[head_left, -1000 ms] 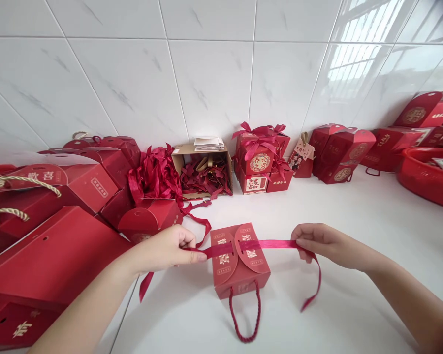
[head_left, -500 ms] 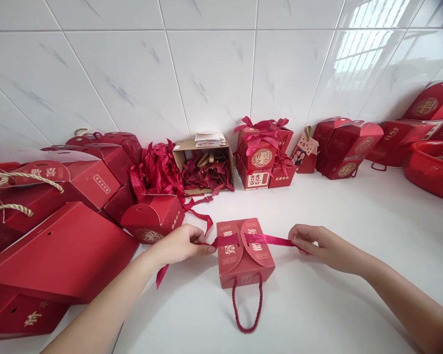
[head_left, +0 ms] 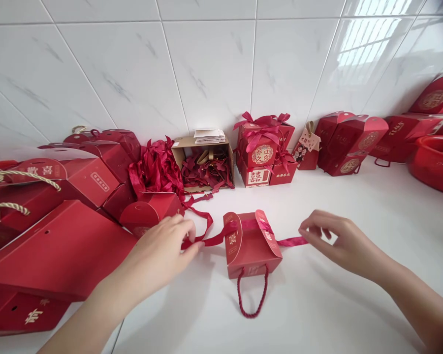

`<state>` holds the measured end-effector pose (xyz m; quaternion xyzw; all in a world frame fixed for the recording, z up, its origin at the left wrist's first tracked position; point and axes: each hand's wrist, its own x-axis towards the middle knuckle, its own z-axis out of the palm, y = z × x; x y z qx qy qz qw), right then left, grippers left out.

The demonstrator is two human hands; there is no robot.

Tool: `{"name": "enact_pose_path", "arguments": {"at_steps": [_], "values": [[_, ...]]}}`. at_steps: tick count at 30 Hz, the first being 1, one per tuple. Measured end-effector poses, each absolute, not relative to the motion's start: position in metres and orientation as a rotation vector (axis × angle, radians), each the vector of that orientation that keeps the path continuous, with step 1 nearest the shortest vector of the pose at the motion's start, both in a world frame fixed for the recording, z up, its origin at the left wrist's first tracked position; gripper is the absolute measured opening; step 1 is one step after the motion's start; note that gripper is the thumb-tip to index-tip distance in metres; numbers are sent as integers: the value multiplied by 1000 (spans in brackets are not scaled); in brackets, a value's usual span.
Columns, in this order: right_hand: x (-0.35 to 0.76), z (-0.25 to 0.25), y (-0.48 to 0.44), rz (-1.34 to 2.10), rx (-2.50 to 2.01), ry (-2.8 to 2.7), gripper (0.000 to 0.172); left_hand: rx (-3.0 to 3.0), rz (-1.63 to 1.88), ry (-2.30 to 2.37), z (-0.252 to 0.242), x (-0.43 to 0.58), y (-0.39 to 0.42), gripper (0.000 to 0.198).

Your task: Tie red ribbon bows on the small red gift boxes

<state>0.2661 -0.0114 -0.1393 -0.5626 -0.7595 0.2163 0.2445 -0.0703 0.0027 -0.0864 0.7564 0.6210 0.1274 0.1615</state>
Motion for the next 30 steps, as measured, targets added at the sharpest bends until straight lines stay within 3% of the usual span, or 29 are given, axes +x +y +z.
{"name": "enact_pose_path", "arguments": {"at_steps": [6, 11, 14, 17, 22, 27, 30], "values": [[240, -140, -30, 1315, -1308, -2269, 29, 2020, 159, 1425, -101, -61, -18, 17], [224, -162, -22, 1493, -1329, -1418, 44, 1622, 415, 1515, -107, -64, 12, 32], [223, -167, -10, 1599, -1071, -902, 36, 1266, 809, 1295, -99, -62, 27, 40], [232, -164, 3, 1543, -960, -690, 30, 894, 1102, 1056, -90, -56, 30, 33], [252, -152, 13, 1288, -928, -662, 18, 602, 1240, 955, -85, -47, 24, 13], [253, -132, 9, 1218, -865, -700, 15, 805, 1319, 985, -70, -53, 18, 9], [251, -109, 5, 1069, -874, -854, 16, 1087, 1432, 992, -53, -57, 15, 17]]}}
